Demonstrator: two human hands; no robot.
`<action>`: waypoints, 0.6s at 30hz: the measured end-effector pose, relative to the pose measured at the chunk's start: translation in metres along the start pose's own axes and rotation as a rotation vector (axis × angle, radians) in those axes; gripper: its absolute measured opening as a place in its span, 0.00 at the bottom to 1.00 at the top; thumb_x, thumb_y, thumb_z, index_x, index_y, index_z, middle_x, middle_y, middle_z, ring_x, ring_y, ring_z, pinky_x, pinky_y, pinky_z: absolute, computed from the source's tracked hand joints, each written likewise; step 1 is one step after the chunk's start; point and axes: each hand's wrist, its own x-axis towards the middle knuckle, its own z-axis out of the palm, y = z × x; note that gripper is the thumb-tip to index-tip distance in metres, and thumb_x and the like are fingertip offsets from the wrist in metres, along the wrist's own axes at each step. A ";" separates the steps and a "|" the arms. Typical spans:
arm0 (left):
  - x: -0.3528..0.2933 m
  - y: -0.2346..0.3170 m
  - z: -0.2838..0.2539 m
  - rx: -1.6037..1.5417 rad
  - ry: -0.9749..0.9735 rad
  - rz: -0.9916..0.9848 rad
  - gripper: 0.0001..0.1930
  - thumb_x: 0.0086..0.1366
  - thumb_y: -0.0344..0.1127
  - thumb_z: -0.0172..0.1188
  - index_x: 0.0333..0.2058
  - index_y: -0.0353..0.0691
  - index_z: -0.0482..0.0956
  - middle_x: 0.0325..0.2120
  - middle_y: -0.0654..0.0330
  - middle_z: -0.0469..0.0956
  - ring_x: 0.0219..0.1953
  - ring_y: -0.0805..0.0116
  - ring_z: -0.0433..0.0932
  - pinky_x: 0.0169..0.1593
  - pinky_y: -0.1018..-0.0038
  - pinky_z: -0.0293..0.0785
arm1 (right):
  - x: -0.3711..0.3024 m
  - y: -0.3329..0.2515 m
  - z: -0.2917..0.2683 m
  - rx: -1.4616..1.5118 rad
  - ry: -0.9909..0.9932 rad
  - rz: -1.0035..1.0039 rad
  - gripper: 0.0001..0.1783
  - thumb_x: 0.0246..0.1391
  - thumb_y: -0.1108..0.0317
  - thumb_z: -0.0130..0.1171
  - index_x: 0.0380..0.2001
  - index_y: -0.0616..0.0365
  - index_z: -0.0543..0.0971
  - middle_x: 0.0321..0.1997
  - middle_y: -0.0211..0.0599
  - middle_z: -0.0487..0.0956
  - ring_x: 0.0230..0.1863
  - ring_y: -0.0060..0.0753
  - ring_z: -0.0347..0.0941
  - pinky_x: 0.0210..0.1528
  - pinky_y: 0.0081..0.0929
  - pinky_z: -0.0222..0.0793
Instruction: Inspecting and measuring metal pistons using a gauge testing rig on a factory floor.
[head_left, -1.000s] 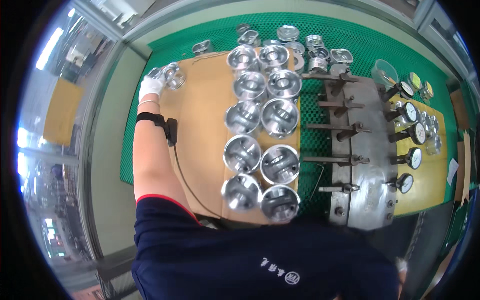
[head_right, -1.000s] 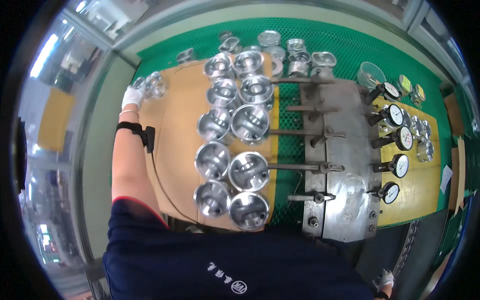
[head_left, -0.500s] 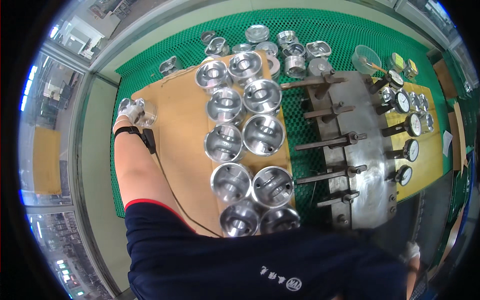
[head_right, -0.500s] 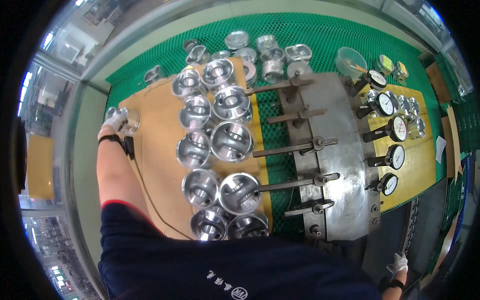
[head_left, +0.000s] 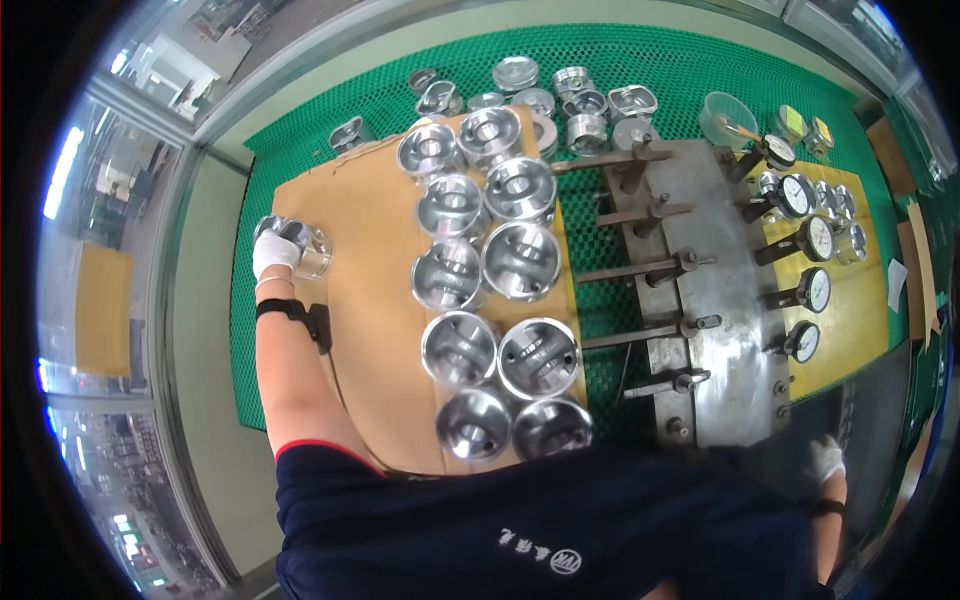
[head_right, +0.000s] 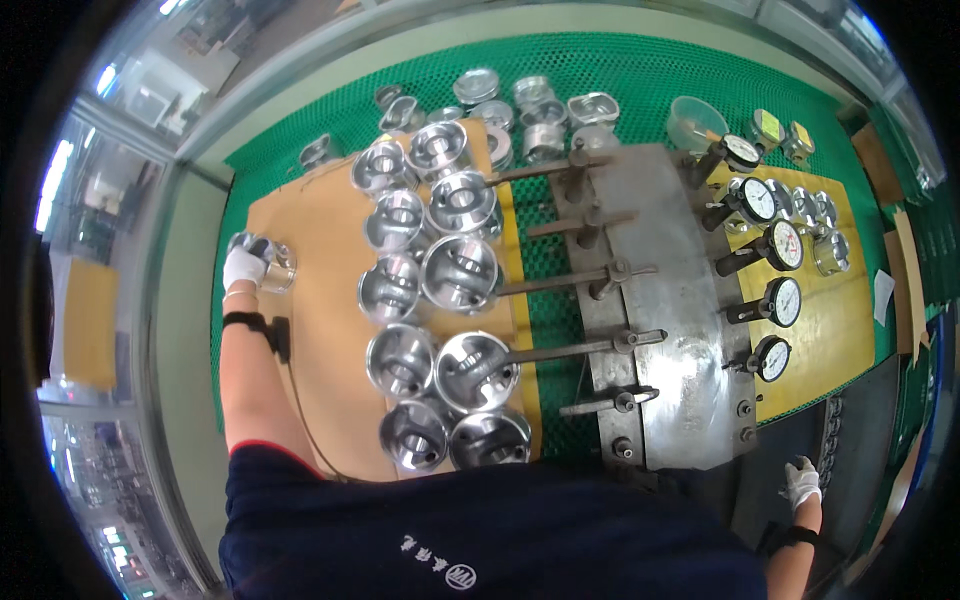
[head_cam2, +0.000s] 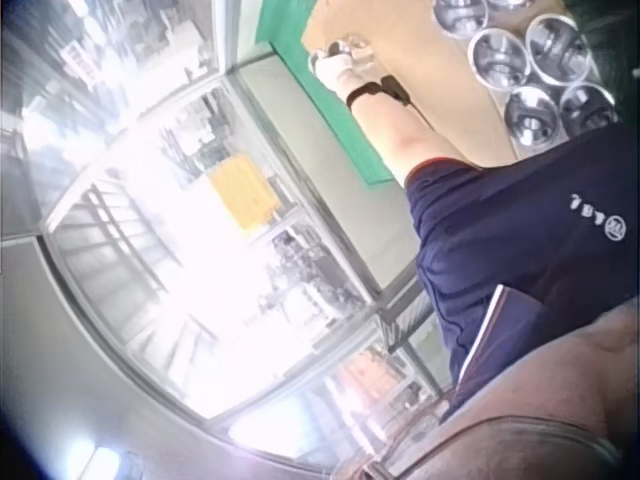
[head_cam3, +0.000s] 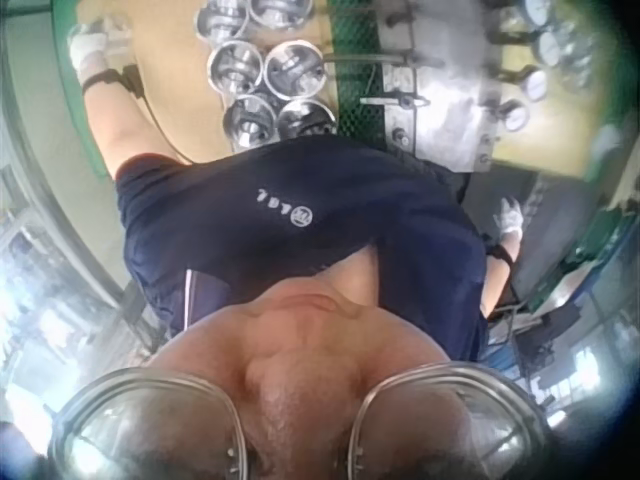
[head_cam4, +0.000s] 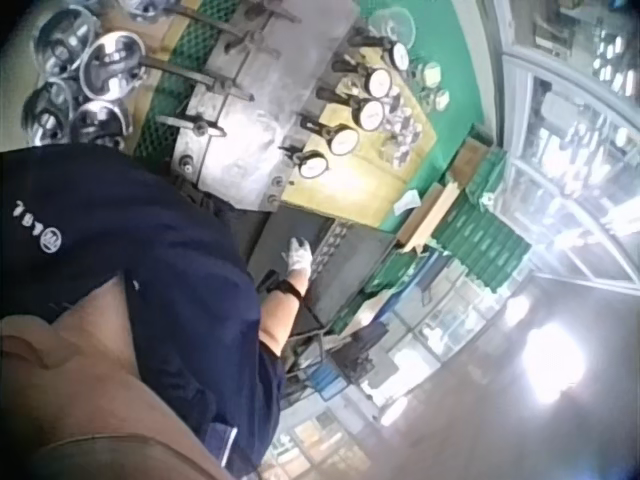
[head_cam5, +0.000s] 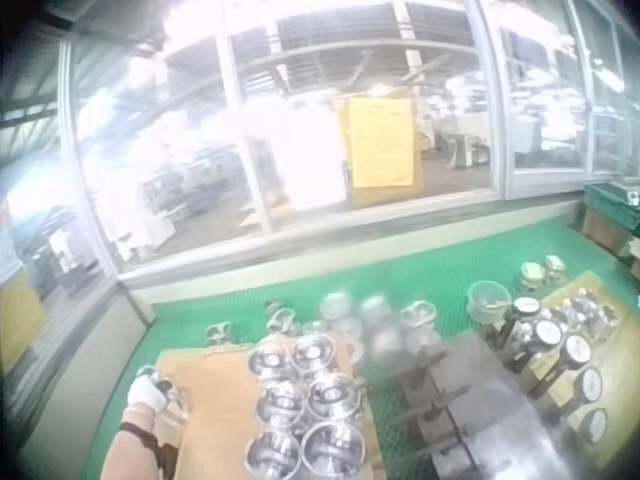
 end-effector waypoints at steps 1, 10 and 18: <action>-0.012 0.006 0.001 -0.095 -0.001 0.086 0.27 0.56 0.48 0.69 0.51 0.40 0.79 0.45 0.47 0.83 0.49 0.50 0.81 0.51 0.63 0.77 | 0.025 0.019 -0.013 -0.005 0.010 0.000 0.28 0.50 0.58 0.66 0.54 0.56 0.75 0.54 0.51 0.77 0.56 0.55 0.73 0.55 0.45 0.75; -0.248 0.019 -0.071 -0.139 -0.335 0.252 0.16 0.64 0.27 0.57 0.50 0.37 0.76 0.44 0.52 0.81 0.42 0.50 0.80 0.47 0.61 0.77 | 0.033 -0.139 -0.013 -0.175 0.000 -0.597 0.20 0.66 0.65 0.54 0.60 0.54 0.74 0.41 0.30 0.77 0.26 0.19 0.68 0.30 0.21 0.71; -0.398 0.061 -0.157 -0.228 0.106 0.345 0.29 0.49 0.15 0.51 0.54 0.36 0.73 0.51 0.47 0.76 0.49 0.46 0.78 0.54 0.62 0.76 | -0.089 -0.267 0.015 -0.072 -0.194 -1.203 0.22 0.68 0.67 0.52 0.62 0.63 0.71 0.54 0.41 0.78 0.48 0.28 0.77 0.54 0.27 0.75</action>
